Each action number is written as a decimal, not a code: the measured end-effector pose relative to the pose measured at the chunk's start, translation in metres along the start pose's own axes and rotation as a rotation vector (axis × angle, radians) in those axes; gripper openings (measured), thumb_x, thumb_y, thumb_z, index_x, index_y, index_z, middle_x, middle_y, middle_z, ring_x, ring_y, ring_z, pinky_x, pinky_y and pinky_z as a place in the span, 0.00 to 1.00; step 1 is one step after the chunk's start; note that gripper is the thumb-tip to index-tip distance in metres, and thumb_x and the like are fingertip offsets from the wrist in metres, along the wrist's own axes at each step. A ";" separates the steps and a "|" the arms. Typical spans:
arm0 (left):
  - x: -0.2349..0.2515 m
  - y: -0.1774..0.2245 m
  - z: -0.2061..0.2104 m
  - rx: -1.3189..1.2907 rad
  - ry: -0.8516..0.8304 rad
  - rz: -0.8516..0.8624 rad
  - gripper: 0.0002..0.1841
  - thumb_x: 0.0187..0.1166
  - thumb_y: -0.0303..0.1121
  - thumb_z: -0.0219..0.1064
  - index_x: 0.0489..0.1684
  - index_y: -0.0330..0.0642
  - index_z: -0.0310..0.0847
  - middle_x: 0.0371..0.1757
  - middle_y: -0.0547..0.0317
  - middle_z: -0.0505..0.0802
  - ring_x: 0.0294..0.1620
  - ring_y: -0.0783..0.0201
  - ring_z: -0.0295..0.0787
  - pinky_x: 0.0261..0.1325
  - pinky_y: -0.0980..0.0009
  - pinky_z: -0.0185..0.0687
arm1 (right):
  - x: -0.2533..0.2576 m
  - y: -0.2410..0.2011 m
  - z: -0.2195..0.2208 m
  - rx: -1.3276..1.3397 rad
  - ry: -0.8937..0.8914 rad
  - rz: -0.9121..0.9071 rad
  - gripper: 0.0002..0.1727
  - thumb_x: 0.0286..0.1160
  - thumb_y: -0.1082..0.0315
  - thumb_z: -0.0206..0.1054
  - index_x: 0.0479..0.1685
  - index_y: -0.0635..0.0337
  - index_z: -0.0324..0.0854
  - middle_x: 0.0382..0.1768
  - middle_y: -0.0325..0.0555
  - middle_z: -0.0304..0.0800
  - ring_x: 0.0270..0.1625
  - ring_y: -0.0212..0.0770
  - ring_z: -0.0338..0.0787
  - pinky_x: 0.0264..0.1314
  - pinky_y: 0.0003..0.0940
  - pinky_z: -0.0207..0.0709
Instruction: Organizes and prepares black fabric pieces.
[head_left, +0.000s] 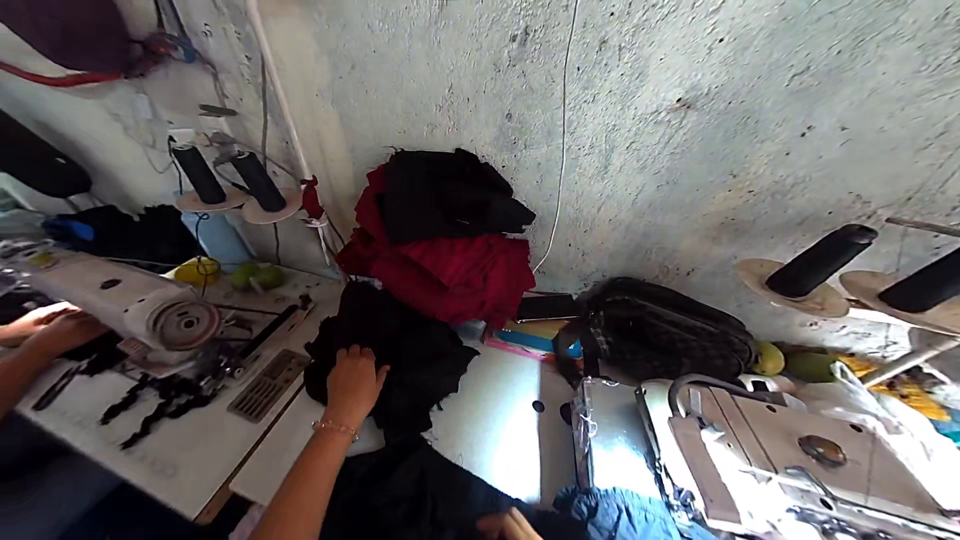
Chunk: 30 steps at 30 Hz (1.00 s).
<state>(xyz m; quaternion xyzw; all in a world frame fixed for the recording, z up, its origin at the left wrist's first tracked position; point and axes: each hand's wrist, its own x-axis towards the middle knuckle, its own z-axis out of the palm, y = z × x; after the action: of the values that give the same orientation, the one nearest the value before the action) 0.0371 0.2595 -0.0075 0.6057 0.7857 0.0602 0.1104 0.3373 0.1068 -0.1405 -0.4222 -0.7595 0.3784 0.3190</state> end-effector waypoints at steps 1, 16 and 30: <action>-0.004 -0.006 0.004 -0.052 0.020 -0.010 0.27 0.85 0.47 0.65 0.67 0.30 0.82 0.75 0.31 0.80 0.83 0.33 0.68 0.77 0.41 0.70 | 0.007 -0.009 -0.002 0.024 -0.027 0.031 0.20 0.72 0.68 0.74 0.61 0.68 0.86 0.55 0.63 0.89 0.56 0.55 0.91 0.62 0.52 0.84; 0.010 -0.042 0.025 -0.702 0.049 -0.038 0.20 0.80 0.45 0.72 0.64 0.44 0.89 0.80 0.36 0.76 0.86 0.30 0.55 0.79 0.21 0.38 | 0.264 -0.069 0.027 0.548 -0.164 0.234 0.24 0.98 0.56 0.40 0.76 0.58 0.74 0.37 0.38 0.85 0.20 0.26 0.70 0.21 0.23 0.63; 0.014 -0.050 0.032 -0.887 0.004 0.116 0.11 0.81 0.36 0.69 0.49 0.42 0.94 0.73 0.41 0.80 0.82 0.38 0.59 0.81 0.30 0.40 | 0.281 -0.080 0.005 0.445 -0.378 0.431 0.23 0.94 0.52 0.50 0.79 0.49 0.74 0.37 0.34 0.81 0.21 0.25 0.70 0.21 0.21 0.60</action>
<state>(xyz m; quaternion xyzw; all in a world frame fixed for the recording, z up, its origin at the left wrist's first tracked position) -0.0056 0.2588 -0.0510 0.5427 0.6487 0.3987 0.3545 0.1778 0.3246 -0.0291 -0.4153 -0.5975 0.6646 0.1698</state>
